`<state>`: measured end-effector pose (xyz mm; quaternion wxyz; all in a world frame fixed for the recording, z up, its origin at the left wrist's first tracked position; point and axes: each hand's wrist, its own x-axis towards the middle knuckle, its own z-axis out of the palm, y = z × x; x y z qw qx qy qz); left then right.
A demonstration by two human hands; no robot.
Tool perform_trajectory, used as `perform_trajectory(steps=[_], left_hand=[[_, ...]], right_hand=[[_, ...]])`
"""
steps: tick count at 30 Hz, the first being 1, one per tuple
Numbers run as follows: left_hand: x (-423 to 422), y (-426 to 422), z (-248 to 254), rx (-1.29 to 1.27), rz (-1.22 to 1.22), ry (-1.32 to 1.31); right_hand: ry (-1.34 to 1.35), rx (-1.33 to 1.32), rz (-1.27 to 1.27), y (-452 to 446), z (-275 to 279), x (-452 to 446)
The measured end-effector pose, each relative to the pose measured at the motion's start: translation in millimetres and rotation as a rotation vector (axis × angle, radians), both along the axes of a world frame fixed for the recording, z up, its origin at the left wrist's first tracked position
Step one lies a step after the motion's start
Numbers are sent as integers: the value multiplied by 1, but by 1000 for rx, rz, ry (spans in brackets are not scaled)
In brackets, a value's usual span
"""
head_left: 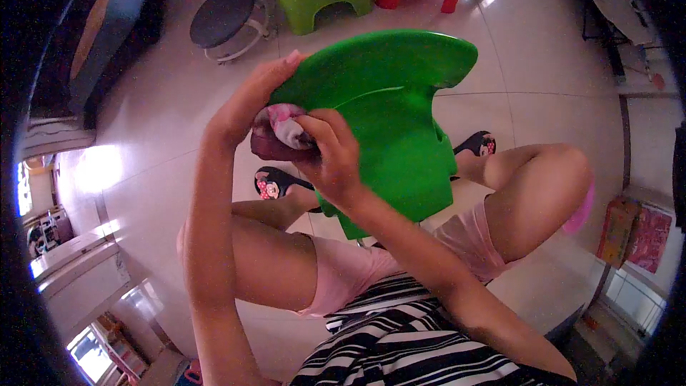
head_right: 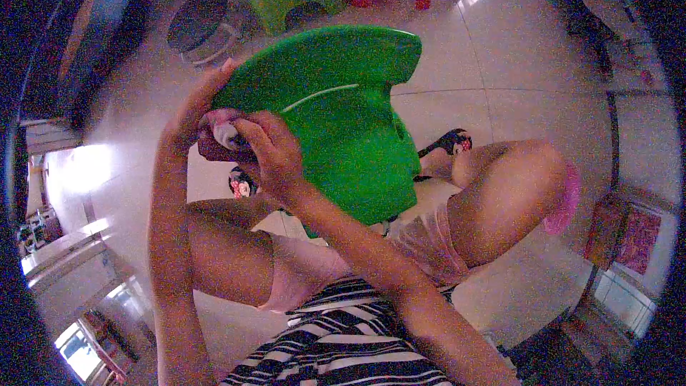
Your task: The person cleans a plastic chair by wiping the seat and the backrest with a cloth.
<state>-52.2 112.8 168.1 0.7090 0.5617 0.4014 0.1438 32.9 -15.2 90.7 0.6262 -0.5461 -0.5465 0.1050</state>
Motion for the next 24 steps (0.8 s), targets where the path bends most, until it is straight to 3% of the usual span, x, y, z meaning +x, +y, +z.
perform_trajectory(steps=[6, 9, 15, 19, 22, 24], left_hand=[[3, -2, 13, 97, -62, 80], [2, -5, 1, 236, 95, 86], [5, -4, 11, 53, -16, 55], [3, 1, 4, 41, -44, 52], [2, 3, 4, 40, -69, 34], [3, 1, 7, 24, -60, 45]], right_hand=[[-182, 72, 22, 5, 6, 19], [-205, 117, -97, 8, 5, 32], [-284, 129, -310, 9, 9, 84], [-317, 78, -446, -3, 13, 115], [-160, -37, -511, -16, 13, 130], [-229, -2, -587, -22, 3, 148]])
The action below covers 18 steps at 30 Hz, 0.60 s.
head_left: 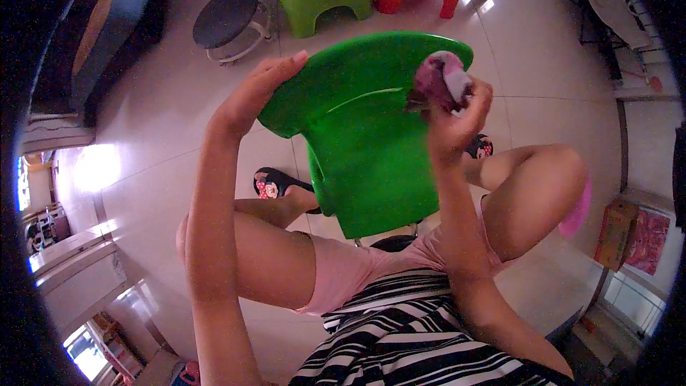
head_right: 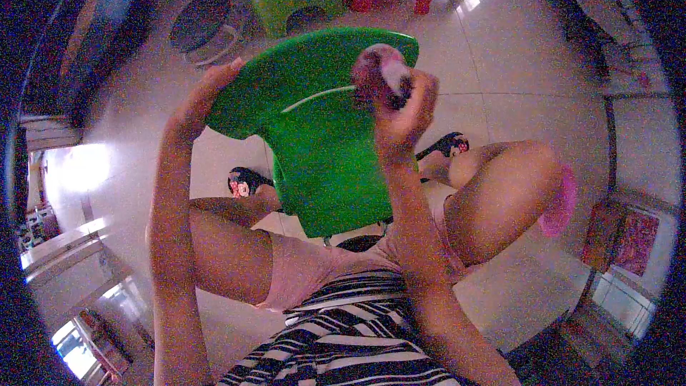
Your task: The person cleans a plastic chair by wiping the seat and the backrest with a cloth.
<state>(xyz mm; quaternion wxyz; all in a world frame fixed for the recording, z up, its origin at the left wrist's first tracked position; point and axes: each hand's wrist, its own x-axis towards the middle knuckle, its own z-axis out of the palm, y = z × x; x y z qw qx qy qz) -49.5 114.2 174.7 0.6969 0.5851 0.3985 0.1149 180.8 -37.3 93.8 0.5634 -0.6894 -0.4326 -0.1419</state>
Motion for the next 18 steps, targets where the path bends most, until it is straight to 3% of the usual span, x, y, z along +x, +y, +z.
perform_trajectory(steps=[9, 18], left_hand=[[0, -5, -6, 90, 149, -8], [-2, 5, -5, 17, -31, 16]], right_hand=[[174, -9, -25, -18, -15, 36], [316, 63, -40, -10, -5, 21]])
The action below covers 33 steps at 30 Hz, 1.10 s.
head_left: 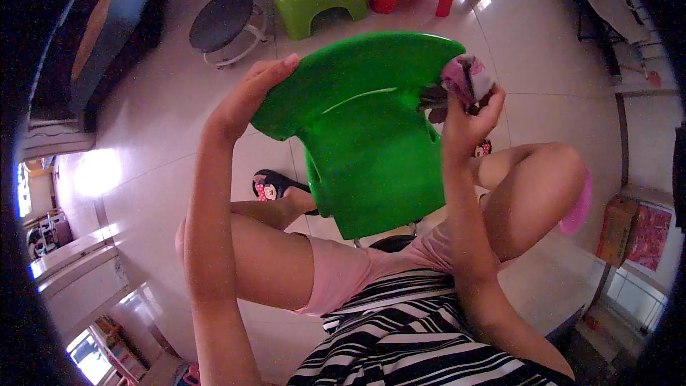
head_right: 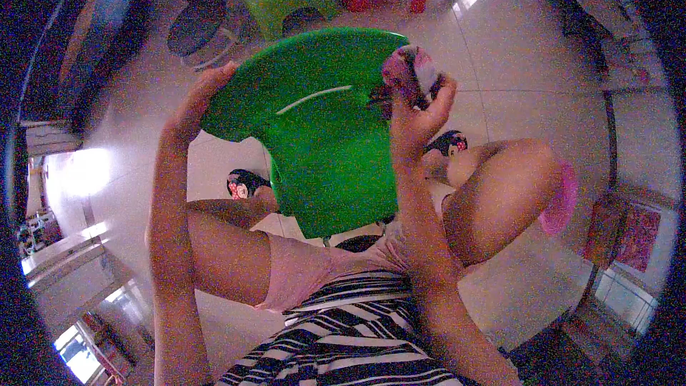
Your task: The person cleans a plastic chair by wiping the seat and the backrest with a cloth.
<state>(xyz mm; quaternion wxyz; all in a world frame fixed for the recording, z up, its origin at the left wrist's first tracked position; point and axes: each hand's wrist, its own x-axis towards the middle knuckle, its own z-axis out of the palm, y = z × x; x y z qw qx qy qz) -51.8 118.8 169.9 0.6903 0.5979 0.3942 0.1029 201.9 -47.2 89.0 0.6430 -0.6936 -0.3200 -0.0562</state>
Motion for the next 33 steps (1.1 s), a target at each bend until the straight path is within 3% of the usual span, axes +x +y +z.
perform_trajectory(steps=[3, 6, 13, 24, 27, 30, 33], left_hand=[[0, -1, -3, 31, 34, 1], [-1, -2, -5, 110, 105, 41], [1, -4, 4, 32, 53, 32], [-2, 1, -4, 53, 4, -47], [-1, -3, -6, 83, 171, 37], [-12, 11, -29, -103, 145, -61], [-8, -3, -7, 69, 86, -89]], right_hand=[[121, 90, 50, 6, 6, -10], [90, 164, 55, 16, 9, -15], [-43, 116, 137, 32, 28, -39], [-156, 102, 442, 51, 38, -107], [-183, 88, 580, 46, 38, -134], [-112, 70, 656, 43, 35, -155], [-95, 81, 669, 43, 33, -157]])
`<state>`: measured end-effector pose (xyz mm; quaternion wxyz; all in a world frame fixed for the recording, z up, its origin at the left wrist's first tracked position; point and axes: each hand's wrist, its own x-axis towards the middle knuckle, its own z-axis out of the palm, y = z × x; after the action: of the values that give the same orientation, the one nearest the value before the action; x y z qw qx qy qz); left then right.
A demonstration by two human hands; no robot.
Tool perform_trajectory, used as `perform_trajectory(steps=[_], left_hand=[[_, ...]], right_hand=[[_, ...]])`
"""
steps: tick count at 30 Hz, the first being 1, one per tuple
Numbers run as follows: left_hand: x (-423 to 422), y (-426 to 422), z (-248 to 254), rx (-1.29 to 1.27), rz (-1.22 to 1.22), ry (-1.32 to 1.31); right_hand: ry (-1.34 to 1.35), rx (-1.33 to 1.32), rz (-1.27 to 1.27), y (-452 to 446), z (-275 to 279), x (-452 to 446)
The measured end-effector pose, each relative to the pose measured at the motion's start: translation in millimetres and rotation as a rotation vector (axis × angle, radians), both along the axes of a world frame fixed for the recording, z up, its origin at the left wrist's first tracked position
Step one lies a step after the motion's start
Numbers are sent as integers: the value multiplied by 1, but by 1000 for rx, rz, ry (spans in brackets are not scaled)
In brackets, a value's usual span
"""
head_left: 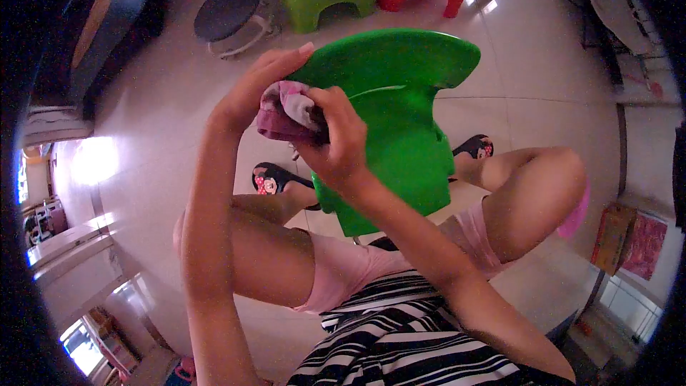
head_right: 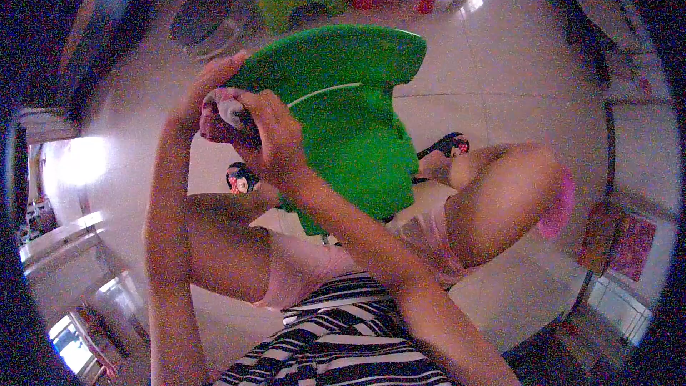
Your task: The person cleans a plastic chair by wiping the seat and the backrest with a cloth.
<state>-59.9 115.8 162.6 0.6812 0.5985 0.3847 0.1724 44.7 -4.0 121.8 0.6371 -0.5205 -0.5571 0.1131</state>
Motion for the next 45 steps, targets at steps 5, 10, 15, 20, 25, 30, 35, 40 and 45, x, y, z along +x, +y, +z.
perform_trajectory(steps=[5, 10, 15, 20, 25, 30, 35, 40, 45], left_hand=[[5, -5, 12, 98, -75, 65], [1, 7, 8, 74, -218, 120], [6, 8, 6, 41, -200, 123], [9, 1, 4, 3, -127, 32], [10, -1, 6, 48, -95, 92], [8, 2, 1, 38, -110, 65], [9, -2, 7, 35, -80, 86], [9, -2, 1, 83, -25, 85], [8, 0, 1, 47, -63, 72]], right_hand=[[-71, 33, -22, 2, -8, 4], [-115, 87, -84, 5, -12, 11], [-148, 81, -167, 6, -7, 34], [-224, 96, -310, 5, -4, 62], [-187, 19, -428, -6, -1, 93], [-181, -57, -555, -18, -8, 121], [-199, -79, -627, -31, -10, 144], [-174, -131, -636, -39, -16, 155], [-246, -93, -664, -42, -17, 161]])
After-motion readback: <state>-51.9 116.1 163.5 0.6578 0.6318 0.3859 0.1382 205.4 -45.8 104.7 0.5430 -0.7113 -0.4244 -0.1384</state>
